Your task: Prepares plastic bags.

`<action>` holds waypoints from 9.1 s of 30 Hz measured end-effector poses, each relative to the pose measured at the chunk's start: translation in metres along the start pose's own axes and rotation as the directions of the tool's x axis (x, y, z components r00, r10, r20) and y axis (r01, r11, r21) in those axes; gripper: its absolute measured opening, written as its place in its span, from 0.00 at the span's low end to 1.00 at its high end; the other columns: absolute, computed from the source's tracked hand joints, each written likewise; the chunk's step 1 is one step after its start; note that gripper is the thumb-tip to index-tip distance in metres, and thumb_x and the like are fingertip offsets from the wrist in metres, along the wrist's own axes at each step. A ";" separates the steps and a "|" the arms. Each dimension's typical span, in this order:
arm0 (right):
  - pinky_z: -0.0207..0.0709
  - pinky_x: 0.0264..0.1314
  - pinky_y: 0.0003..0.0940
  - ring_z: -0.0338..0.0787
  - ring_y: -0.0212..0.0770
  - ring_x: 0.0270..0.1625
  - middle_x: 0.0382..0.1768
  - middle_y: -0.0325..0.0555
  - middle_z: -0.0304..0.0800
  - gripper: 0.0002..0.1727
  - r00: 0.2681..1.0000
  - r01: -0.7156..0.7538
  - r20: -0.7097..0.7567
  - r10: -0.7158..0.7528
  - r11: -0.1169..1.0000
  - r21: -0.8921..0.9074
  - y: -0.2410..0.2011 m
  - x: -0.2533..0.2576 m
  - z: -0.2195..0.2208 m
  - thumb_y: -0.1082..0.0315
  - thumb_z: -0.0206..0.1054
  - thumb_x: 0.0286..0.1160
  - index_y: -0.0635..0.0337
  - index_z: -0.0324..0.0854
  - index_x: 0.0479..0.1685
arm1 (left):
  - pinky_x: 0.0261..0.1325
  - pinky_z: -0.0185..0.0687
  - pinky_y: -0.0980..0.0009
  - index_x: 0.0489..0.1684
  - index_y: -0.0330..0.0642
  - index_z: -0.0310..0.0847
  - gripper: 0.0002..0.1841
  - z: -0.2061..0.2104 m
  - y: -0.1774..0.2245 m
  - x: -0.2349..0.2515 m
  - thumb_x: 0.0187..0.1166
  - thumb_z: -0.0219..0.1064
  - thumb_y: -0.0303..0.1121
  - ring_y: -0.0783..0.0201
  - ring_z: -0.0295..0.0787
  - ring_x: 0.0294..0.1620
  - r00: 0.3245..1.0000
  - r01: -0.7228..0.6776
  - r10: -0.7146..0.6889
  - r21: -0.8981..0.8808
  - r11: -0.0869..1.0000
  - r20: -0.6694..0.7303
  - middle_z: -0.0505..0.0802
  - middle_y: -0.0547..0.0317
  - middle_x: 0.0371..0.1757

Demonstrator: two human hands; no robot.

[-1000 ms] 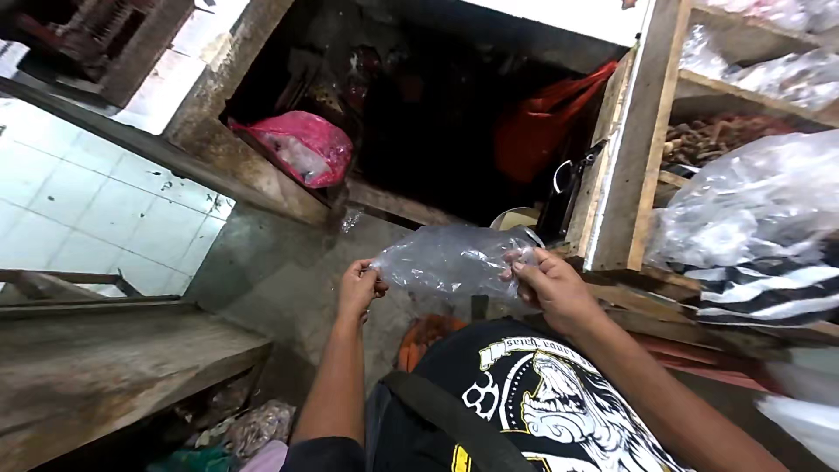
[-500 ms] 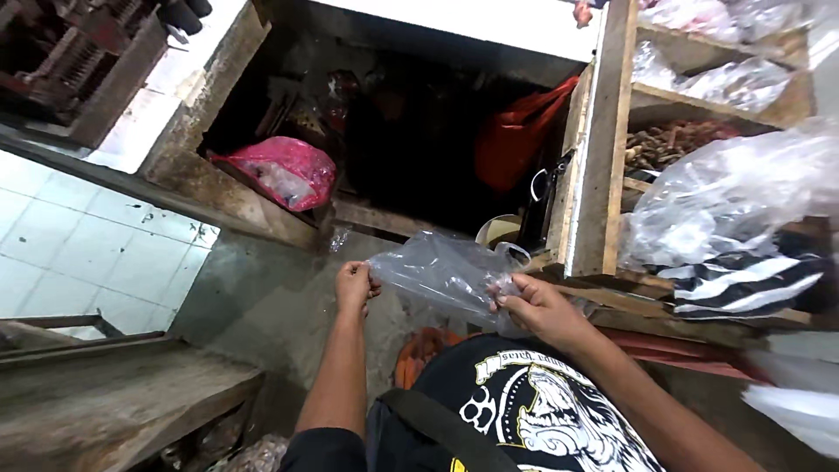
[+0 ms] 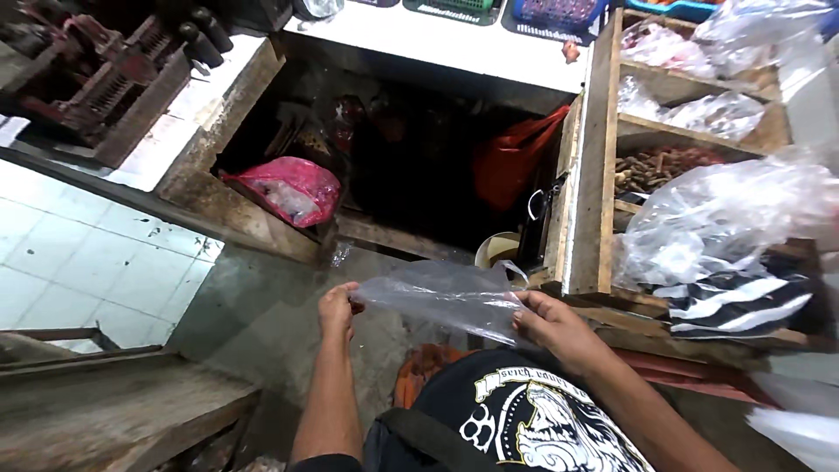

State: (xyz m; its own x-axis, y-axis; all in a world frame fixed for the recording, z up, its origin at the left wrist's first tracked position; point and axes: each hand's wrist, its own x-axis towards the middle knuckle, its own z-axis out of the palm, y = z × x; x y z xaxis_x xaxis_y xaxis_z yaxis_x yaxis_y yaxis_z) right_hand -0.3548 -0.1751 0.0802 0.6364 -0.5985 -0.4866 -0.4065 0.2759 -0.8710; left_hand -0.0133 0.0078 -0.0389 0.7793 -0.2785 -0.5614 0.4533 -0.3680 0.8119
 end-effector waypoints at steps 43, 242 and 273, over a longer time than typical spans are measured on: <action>0.87 0.54 0.19 0.90 0.19 0.46 0.45 0.27 0.93 0.08 0.570 0.779 0.615 -0.545 0.597 -0.194 0.015 0.039 0.143 0.75 0.72 0.73 0.61 0.85 0.48 | 0.55 0.85 0.57 0.41 0.36 0.92 0.07 -0.041 -0.032 -0.164 0.79 0.69 0.30 0.57 0.92 0.45 0.484 -0.875 0.822 0.166 0.454 0.299 0.94 0.52 0.38; 0.92 0.42 0.32 0.95 0.34 0.38 0.42 0.42 0.94 0.08 -0.278 0.285 -0.632 -0.723 0.567 -0.773 -0.263 -0.547 -0.415 0.65 0.71 0.80 0.56 0.88 0.51 | 0.42 0.85 0.67 0.42 0.49 0.90 0.07 0.424 0.337 -0.795 0.80 0.69 0.39 0.72 0.87 0.35 -0.730 -0.626 0.555 -0.714 -0.312 0.398 0.91 0.64 0.35; 0.81 0.37 0.29 0.85 0.30 0.32 0.32 0.38 0.86 0.14 -0.140 0.440 -0.737 -0.661 0.625 -0.644 -0.274 -0.541 -0.420 0.57 0.62 0.88 0.57 0.87 0.45 | 0.48 0.82 0.58 0.46 0.43 0.86 0.10 0.452 0.345 -0.831 0.84 0.61 0.38 0.63 0.87 0.41 -0.674 -0.711 0.570 -0.623 -0.326 0.470 0.90 0.57 0.39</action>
State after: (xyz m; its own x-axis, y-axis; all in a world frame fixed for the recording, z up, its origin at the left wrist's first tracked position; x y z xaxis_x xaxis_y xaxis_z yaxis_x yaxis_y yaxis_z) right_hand -0.8626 -0.2431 0.6107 -0.3034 -0.6534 0.6936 -0.3961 -0.5755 -0.7154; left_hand -0.6999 -0.2886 0.6346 -0.4697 -0.4393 0.7658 -0.4320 0.8708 0.2346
